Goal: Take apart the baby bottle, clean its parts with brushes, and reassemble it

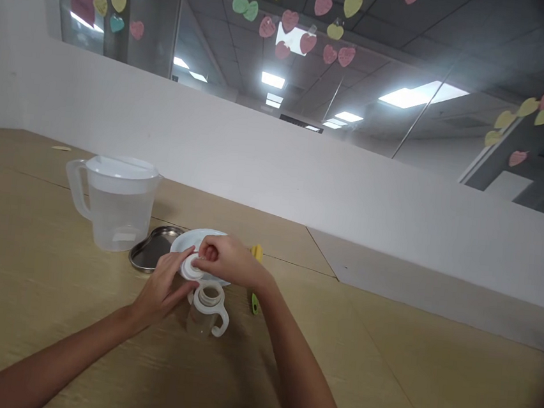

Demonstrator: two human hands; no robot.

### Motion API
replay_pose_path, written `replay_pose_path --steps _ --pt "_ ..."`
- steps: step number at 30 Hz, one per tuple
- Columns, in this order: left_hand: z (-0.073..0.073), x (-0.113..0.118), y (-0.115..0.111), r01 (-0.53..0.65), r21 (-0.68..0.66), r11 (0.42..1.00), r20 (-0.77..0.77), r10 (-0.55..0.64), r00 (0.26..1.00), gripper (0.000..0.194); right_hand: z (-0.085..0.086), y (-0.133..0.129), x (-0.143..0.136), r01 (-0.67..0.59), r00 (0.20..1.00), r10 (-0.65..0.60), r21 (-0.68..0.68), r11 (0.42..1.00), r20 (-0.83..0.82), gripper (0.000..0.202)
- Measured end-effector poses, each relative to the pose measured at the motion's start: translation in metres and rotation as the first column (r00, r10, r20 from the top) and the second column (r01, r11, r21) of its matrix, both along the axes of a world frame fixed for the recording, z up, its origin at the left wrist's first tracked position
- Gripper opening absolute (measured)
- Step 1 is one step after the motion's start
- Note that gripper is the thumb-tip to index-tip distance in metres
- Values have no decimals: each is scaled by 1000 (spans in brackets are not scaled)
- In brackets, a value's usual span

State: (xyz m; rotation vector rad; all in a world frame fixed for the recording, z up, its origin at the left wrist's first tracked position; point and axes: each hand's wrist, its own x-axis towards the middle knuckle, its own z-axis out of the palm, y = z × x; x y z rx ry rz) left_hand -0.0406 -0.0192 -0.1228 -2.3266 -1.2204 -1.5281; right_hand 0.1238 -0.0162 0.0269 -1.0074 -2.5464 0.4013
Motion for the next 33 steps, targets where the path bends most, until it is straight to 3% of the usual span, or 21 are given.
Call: replay_pose_path --steps 3,7,16,26,33 --pt "2 1 -1 17 -76 997 83 -11 996 44 -5 -5 -8 -23 999 20 76 997 42 9" --pt "6 1 -4 -4 -42 999 119 9 993 39 -12 -5 -11 -35 996 17 196 980 90 23" --pt "5 2 -5 -91 3 996 121 90 989 36 -15 -15 -22 -37 932 -104 376 926 347 13" --pt "1 2 -4 -27 -29 999 200 32 979 33 -11 -22 -27 -99 892 -112 432 896 438 17" --pt "1 0 -3 -6 -8 1000 207 8 978 34 -19 -8 -26 -110 934 -62 450 886 351 16"
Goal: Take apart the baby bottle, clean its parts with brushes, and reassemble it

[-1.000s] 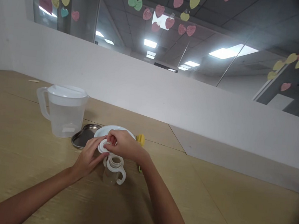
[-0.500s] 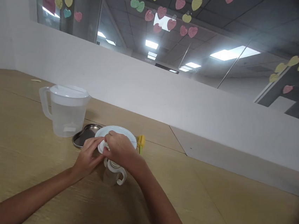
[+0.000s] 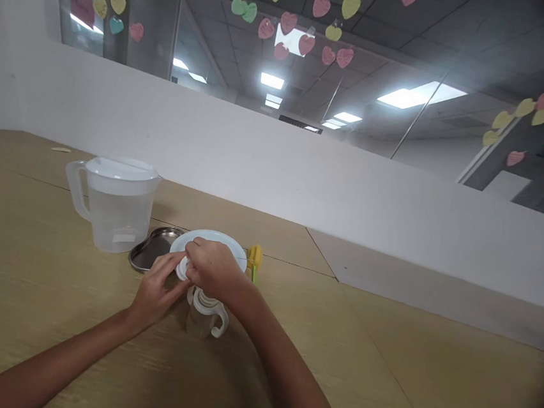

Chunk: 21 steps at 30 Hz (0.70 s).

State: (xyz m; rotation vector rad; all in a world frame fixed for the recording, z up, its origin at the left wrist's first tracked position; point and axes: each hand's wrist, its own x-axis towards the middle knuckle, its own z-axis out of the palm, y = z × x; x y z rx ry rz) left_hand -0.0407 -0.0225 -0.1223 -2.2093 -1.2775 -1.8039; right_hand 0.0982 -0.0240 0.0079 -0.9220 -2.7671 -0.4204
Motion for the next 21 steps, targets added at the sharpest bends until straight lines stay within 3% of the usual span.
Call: replay_pose_path --steps 3,6,10,12,14,17,19,21 --pt "2 0 -2 8 -5 1000 1 -8 1000 38 0 7 4 -12 992 2 -71 997 -130 13" --pt "4 0 -3 19 -23 1000 -10 -19 1000 40 4 12 11 -72 953 -10 -261 963 -302 9" --pt "4 -1 -3 27 3 1000 9 -27 1000 40 10 20 23 -234 847 -110 -551 801 -519 11" --pt "4 -1 -3 28 1 1000 7 -28 1000 39 14 24 31 -284 799 -156 -592 754 -581 18" --pt "5 -1 -2 36 -30 999 -4 -37 999 39 18 28 39 -202 796 -192 -552 809 -573 24" --pt "6 1 -1 -4 -53 999 4 5 1000 40 16 36 50 105 903 -266 -427 898 -337 26" --pt "6 2 0 -60 -62 996 9 61 998 41 9 43 54 247 938 -313 -347 905 -149 26" --pt "5 2 1 -88 -86 992 -3 88 996 42 0 51 56 299 938 -339 -323 898 -71 25"
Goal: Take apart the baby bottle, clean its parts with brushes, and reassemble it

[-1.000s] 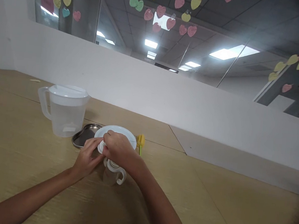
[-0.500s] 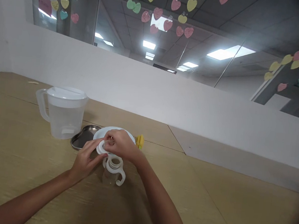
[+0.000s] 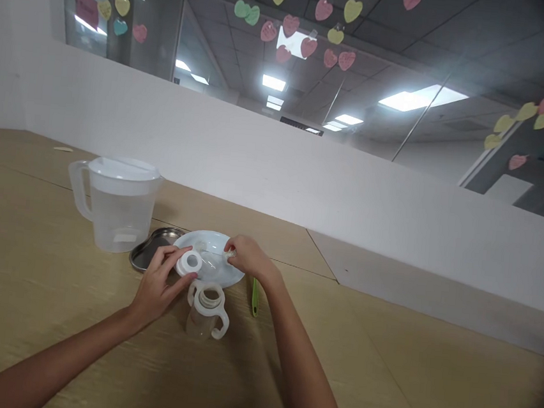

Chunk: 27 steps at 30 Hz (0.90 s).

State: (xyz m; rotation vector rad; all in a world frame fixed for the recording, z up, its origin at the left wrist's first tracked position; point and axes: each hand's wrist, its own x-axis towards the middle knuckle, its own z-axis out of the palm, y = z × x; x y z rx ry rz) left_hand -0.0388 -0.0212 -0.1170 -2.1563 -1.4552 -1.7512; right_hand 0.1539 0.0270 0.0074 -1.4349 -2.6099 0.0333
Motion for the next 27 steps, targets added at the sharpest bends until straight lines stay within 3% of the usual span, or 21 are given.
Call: replay_pose_path --steps 4,8,12,14,22,27 --pt "0 0 1 23 -48 999 -12 -24 1000 42 -12 10 1 27 999 -26 -27 999 26 27" --pt "1 1 -1 58 -52 997 2 -58 998 41 -2 1 -5 18 999 -19 -18 1000 -27 23" --pt "2 1 -3 112 -22 993 1 -112 994 40 10 -23 -18 -230 950 179 -188 955 -255 30" --pt "2 0 -4 141 1 990 -2 -141 990 39 11 -32 -24 -297 932 231 -221 929 -281 37" --pt "1 -2 -3 139 56 989 7 -139 990 40 -5 -36 -40 -262 950 239 -101 960 -199 37" --pt "1 0 -2 96 78 992 -11 -95 995 49 -2 -36 -39 -227 962 220 -26 974 -164 32"
